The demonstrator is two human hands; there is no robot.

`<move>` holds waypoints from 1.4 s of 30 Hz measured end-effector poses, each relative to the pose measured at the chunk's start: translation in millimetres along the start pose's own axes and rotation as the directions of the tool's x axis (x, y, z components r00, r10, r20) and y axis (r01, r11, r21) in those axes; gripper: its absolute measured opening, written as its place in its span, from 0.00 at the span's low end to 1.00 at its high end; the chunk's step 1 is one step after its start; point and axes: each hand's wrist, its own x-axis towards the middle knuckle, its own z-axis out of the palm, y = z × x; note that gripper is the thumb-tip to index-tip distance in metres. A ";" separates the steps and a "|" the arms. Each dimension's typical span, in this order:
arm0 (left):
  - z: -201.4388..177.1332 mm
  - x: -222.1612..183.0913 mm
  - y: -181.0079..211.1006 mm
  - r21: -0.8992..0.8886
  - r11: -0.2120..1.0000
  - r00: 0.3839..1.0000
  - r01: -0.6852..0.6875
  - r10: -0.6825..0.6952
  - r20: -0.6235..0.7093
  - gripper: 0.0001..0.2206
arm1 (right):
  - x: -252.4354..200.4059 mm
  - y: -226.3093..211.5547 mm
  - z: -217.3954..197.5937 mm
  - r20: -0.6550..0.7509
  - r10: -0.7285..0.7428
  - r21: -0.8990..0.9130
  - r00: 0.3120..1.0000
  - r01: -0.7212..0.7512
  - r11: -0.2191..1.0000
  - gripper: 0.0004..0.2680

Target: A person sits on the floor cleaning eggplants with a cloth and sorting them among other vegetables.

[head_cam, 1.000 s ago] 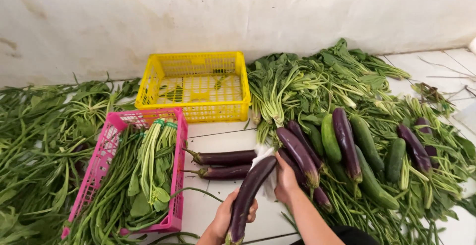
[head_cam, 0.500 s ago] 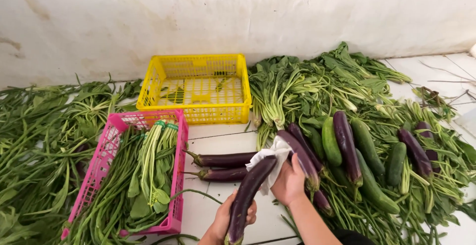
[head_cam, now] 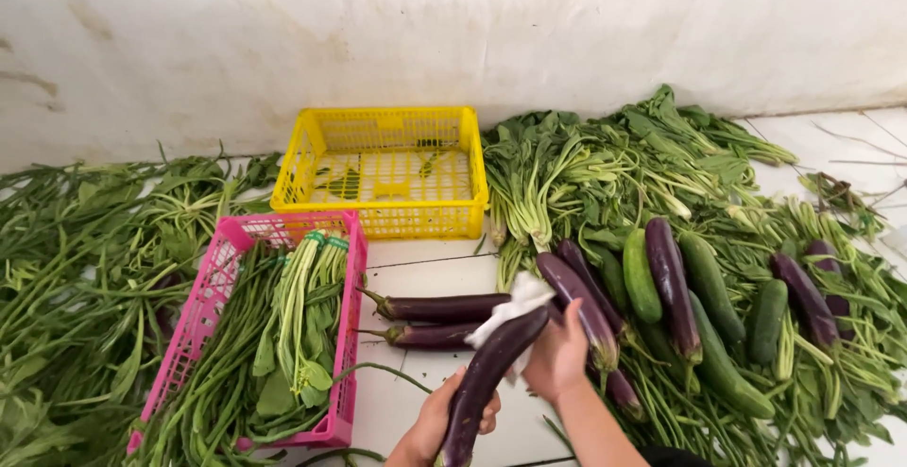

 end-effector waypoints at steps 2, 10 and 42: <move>-0.7 1.2 -0.3 0.004 1.000 0.999 0.007 -0.007 -0.033 0.28 | 0.4 -15.9 -1.9 0.021 -0.034 -0.005 0.999 0.034 0.999 0.34; 14.1 -4.1 11.1 0.167 0.986 0.983 0.016 0.014 -0.180 0.24 | -18.8 -9.6 7.2 0.289 -0.454 -0.878 0.843 0.422 0.224 0.14; 25.3 0.0 7.4 0.803 0.570 0.944 0.175 0.136 -0.302 0.23 | -16.8 5.9 26.0 0.572 -0.150 -0.794 0.806 0.499 -0.348 0.14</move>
